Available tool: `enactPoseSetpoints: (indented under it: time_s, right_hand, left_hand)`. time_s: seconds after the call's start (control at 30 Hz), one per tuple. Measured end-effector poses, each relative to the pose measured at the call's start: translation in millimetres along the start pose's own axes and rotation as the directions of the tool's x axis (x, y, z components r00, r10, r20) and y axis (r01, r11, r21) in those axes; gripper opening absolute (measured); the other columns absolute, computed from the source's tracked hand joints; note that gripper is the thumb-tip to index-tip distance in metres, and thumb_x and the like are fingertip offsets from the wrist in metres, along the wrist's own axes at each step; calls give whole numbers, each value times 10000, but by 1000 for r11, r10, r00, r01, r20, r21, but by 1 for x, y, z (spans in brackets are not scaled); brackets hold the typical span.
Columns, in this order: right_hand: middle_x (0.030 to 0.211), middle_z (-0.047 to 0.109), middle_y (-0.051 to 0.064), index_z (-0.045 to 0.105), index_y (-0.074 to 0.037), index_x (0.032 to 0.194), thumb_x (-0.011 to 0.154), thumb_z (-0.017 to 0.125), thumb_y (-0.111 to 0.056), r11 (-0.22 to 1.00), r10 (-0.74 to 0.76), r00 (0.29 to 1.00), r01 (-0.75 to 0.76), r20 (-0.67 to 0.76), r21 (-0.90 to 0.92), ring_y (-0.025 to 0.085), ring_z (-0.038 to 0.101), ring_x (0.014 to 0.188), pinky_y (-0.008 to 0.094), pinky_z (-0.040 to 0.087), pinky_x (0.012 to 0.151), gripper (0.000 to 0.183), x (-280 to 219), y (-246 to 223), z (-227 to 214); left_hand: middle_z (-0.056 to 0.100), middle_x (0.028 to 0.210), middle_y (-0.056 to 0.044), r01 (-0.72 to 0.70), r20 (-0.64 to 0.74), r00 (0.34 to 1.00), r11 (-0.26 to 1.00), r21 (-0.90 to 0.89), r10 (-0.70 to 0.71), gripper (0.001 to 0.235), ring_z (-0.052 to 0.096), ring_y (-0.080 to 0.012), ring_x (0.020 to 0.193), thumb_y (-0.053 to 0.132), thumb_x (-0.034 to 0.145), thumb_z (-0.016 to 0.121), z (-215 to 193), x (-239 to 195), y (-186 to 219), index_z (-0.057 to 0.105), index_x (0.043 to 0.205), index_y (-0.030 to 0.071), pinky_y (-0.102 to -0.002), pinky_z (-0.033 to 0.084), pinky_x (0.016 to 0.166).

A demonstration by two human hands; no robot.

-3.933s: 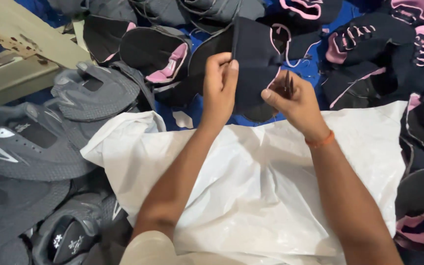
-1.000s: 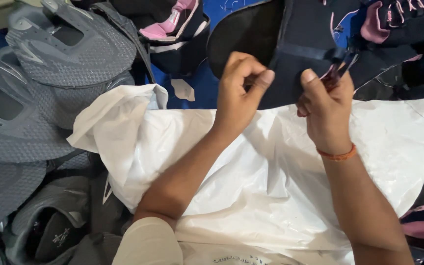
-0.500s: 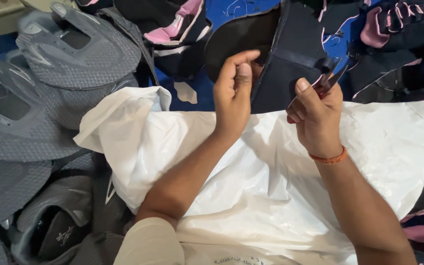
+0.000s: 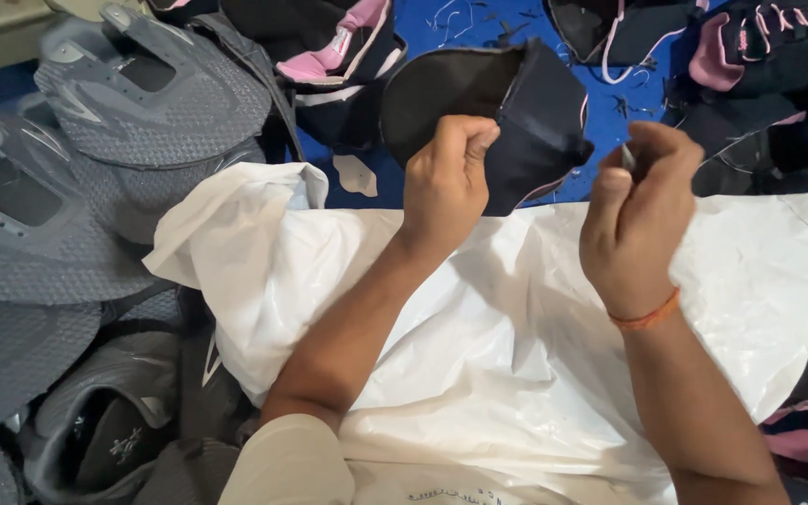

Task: Trimming excess threads and fabric from shoe upper components using scissors.

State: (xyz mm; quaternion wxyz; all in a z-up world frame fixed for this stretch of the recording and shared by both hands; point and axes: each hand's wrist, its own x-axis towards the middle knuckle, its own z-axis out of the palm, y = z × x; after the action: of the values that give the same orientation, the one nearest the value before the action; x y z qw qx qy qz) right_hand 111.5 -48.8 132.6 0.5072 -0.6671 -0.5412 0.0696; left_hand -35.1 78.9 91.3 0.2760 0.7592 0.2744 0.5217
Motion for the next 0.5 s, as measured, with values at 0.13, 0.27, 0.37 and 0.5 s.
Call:
enactPoseSetpoints:
  time_s: [0.13, 0.27, 0.37, 0.5]
  right_hand:
    - [1019, 604, 120, 486, 8, 1303, 1191, 542, -193, 970, -63, 998, 66, 20, -233, 225, 635, 787, 321, 499, 717, 237, 6, -26, -3]
    - [1029, 633, 134, 588, -23, 1242, 1029, 715, -146, 907, -87, 973, 166, 214, -388, 276, 664, 754, 380, 501, 633, 278, 11, -36, 4]
    - [993, 639, 123, 626, -41, 1236, 968, 776, -163, 878, -76, 953, 204, 293, -432, 281, 654, 686, 390, 494, 559, 331, 15, -38, 5]
    - [1009, 644, 152, 565, 14, 1274, 982, 757, -192, 890, -87, 946, 215, 313, -403, 308, 658, 685, 403, 504, 551, 406, 11, -26, 8]
  left_hand:
    - [718, 947, -126, 40, 86, 995, 999, 31, -42, 79, 768, -277, 901, 35, 1048, 607, 7, -8, -4, 539, 1067, 1, -334, 611, 747]
    - [699, 921, -132, 60, 94, 994, 998, -7, -60, 95, 755, -289, 852, 52, 1067, 603, 9, -11, -3, 522, 1069, 2, -346, 594, 709]
    - [685, 904, -124, 68, 80, 995, 997, -34, -65, 115, 750, -279, 834, 76, 1080, 593, 11, -13, -1, 505, 1066, 4, -343, 592, 702]
    - [675, 844, -110, 41, 108, 993, 999, -12, -40, 126, 742, -232, 751, 91, 1082, 574, 14, -18, -5, 514, 1035, -10, -319, 584, 654]
